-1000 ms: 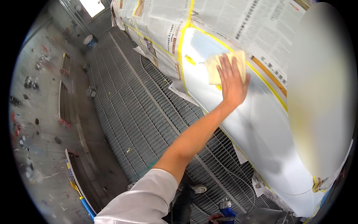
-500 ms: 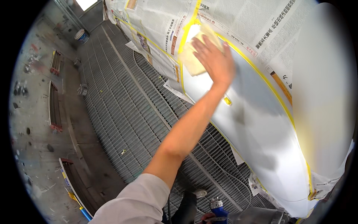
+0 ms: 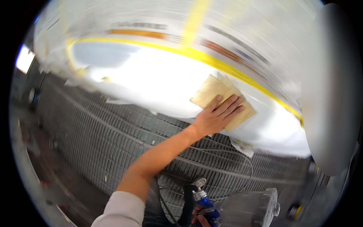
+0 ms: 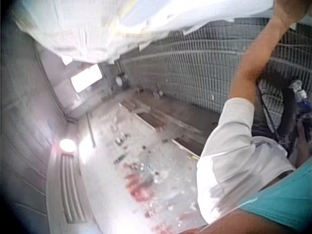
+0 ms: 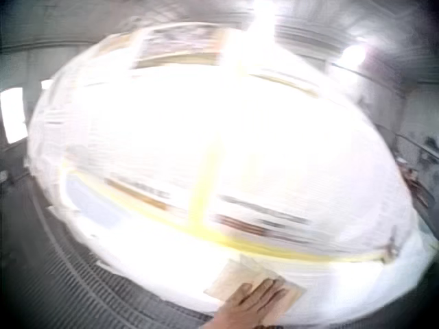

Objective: The person wipes a section of a white car hood with a cloth, then uses a spray gun to apply a coat of white paint. The car is masked with newspaper and tape to protect surrounding areas. The person moves around the vehicle to ensure even coverage.

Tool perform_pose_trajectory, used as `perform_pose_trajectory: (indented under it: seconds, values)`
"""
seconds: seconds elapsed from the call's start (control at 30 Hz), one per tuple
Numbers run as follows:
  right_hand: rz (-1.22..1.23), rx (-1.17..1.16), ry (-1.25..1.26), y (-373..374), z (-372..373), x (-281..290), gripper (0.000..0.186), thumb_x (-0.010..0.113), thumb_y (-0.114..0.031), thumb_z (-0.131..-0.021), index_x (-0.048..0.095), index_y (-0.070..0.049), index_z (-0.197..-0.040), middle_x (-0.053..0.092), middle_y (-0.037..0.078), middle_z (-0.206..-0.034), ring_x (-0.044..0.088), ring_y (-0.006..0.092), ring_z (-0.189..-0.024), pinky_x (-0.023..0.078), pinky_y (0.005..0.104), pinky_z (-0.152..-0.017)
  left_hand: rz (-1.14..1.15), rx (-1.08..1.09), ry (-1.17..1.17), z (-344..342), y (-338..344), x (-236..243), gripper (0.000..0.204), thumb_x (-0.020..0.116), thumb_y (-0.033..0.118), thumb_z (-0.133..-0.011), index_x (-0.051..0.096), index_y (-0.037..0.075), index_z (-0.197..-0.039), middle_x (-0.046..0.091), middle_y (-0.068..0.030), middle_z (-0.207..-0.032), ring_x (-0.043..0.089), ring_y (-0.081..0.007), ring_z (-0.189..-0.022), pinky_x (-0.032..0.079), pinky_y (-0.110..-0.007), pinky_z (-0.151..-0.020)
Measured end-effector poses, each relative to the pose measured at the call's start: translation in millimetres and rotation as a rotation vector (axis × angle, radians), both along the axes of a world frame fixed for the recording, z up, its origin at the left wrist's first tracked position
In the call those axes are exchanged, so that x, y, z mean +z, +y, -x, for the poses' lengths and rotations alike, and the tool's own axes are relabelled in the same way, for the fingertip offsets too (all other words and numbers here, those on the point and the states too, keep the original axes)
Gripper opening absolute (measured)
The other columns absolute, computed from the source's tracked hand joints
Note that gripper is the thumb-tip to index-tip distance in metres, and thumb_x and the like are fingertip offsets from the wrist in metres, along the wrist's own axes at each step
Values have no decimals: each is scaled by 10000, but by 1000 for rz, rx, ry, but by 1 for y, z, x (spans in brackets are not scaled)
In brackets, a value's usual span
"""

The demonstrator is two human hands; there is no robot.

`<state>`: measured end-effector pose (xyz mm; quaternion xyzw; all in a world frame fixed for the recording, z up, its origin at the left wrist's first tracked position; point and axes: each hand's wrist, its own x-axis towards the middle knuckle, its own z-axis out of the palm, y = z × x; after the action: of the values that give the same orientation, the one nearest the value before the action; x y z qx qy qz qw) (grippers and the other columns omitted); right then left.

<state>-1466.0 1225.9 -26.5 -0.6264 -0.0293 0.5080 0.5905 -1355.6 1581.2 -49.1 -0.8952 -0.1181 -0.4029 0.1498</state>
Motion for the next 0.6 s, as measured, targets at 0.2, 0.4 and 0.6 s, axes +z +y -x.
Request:
perform_pose_trajectory:
  seconds: [0.2,0.4,0.6]
  values:
    - [-27,-194,24,-71,-22,-31,78,629,-54,-937,589,-44,-1003,639,103,-855,589,138,-731,491,289,-641,-234,-296,232,-136,-104,-25,570,473,203,-899,429,87,-1456,360,-117,-1549,303,-248,-1454,149,-485,-1220]
    - [-164,-166,-100,-56,-38,-102,80,628,-49,-936,588,-41,-1005,639,102,-855,589,138,-732,491,288,-642,-54,-653,128,-229,-166,-87,531,385,165,-948,389,27,-1461,313,-116,-1564,281,-270,-1452,189,-407,-1224]
    - [-330,-110,-347,-13,-44,-190,82,627,-44,-935,588,-37,-1007,639,100,-855,589,138,-734,491,287,-642,-634,-382,173,-136,-110,-104,697,524,286,-874,328,63,-1505,282,-100,-1585,225,-286,-1475,126,-503,-1230]
